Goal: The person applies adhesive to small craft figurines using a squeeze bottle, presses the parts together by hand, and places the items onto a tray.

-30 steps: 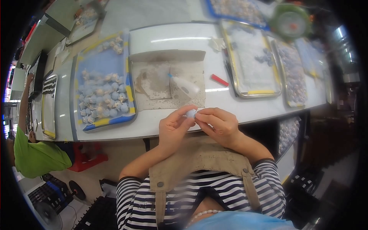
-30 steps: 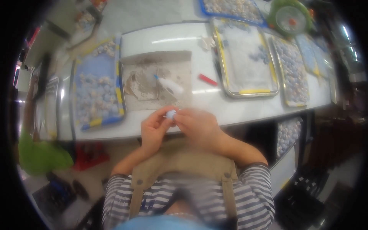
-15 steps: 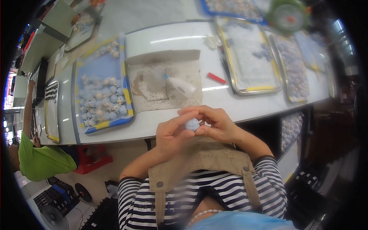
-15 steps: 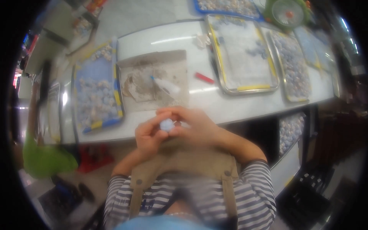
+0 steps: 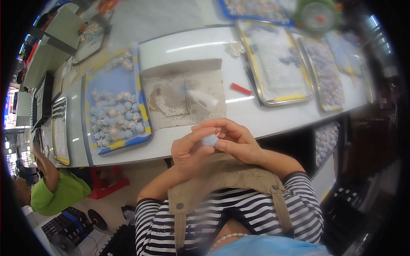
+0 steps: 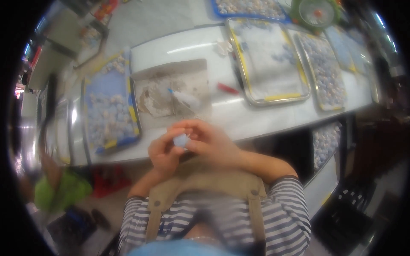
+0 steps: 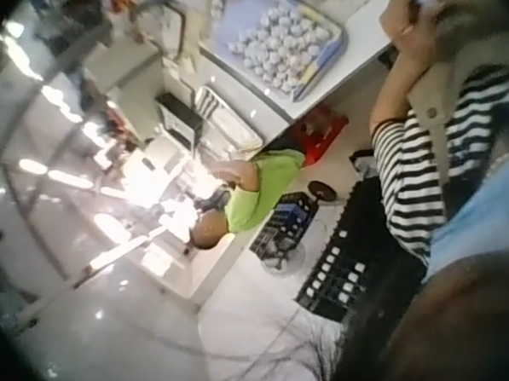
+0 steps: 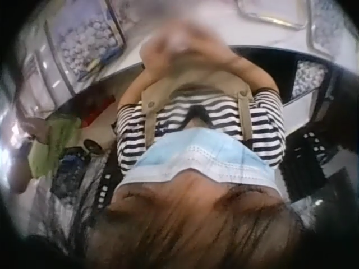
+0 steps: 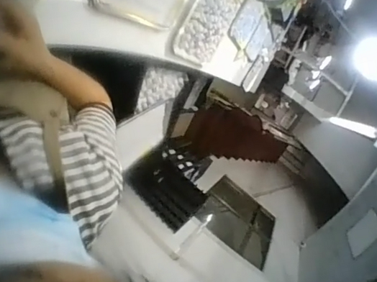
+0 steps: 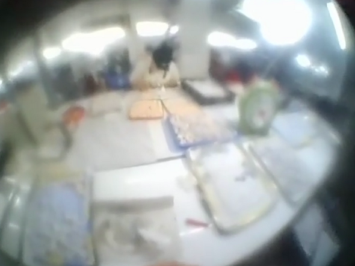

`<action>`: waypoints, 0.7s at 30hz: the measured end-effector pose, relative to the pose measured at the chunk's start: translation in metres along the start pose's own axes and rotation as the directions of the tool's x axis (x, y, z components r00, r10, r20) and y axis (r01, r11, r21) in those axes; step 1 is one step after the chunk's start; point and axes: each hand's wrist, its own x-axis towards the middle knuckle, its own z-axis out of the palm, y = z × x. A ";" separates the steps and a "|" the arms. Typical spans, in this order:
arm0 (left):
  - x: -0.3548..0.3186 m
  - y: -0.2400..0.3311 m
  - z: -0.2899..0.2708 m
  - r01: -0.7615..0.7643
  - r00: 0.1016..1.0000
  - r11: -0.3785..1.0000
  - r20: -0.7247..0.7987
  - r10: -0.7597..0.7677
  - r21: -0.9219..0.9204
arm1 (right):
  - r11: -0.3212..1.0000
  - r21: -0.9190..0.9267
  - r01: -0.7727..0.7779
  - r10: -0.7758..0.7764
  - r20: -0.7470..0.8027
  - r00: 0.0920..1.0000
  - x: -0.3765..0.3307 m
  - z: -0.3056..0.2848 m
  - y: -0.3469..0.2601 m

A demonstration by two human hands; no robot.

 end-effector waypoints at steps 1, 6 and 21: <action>0.000 0.000 0.001 0.028 1.000 1.000 -0.007 -0.028 -0.014 | 1.000 0.001 0.000 0.000 -0.002 1.000 0.000 0.000 0.001; -0.002 0.001 -0.001 0.012 0.999 0.998 0.029 -0.014 0.056 | 0.995 0.092 -0.038 0.037 0.007 0.999 -0.001 0.000 0.003; 0.007 0.007 0.019 -0.102 0.995 0.975 0.010 0.102 0.196 | 0.975 0.219 0.034 -0.035 -0.001 0.999 -0.007 -0.008 0.006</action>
